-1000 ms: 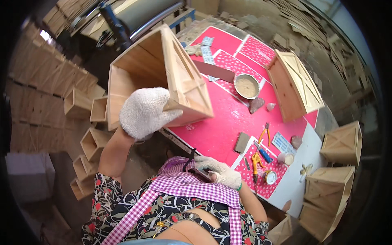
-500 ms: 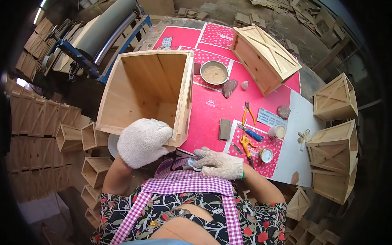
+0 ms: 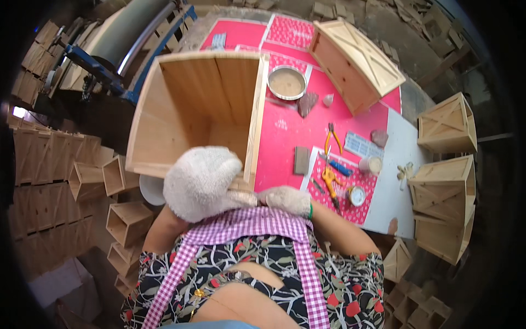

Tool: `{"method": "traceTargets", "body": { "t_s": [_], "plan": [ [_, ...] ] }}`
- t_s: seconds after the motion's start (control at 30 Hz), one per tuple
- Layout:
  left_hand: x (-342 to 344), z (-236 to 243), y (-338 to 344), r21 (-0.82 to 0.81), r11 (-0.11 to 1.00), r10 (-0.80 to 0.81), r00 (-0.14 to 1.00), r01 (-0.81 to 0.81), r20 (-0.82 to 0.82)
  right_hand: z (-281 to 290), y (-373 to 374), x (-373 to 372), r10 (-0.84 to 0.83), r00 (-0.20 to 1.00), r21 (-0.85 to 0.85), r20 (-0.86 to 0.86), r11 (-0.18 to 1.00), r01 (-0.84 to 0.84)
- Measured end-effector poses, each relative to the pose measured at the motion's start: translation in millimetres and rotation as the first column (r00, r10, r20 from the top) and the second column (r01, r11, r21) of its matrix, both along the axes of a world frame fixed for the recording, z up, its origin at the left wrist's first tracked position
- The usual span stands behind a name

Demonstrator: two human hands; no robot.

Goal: Sanding and applying wood filler to wooden boxes on a workbench.

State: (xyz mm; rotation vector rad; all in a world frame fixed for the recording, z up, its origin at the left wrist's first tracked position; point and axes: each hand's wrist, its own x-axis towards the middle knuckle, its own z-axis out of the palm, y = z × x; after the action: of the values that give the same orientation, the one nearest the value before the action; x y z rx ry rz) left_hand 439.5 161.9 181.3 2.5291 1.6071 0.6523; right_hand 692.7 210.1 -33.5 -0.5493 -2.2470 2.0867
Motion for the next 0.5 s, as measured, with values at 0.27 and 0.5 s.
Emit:
{"method": "traceTargets", "body": {
  "t_s": [0.27,0.5],
  "plan": [
    [-0.4,2.2,1.8,0.166,0.981,0.097,0.995,-0.098,0.016,131.9,51.1,8.8,-0.716,0.636,0.363,-0.288,0.533,0.765],
    [-0.2,12.1,1.3,-0.061,0.997,0.041,0.999,-0.043,-0.029,150.2,55.6,-50.0,0.068,0.89,0.833,-0.45,0.39,0.392]
  ]
}}
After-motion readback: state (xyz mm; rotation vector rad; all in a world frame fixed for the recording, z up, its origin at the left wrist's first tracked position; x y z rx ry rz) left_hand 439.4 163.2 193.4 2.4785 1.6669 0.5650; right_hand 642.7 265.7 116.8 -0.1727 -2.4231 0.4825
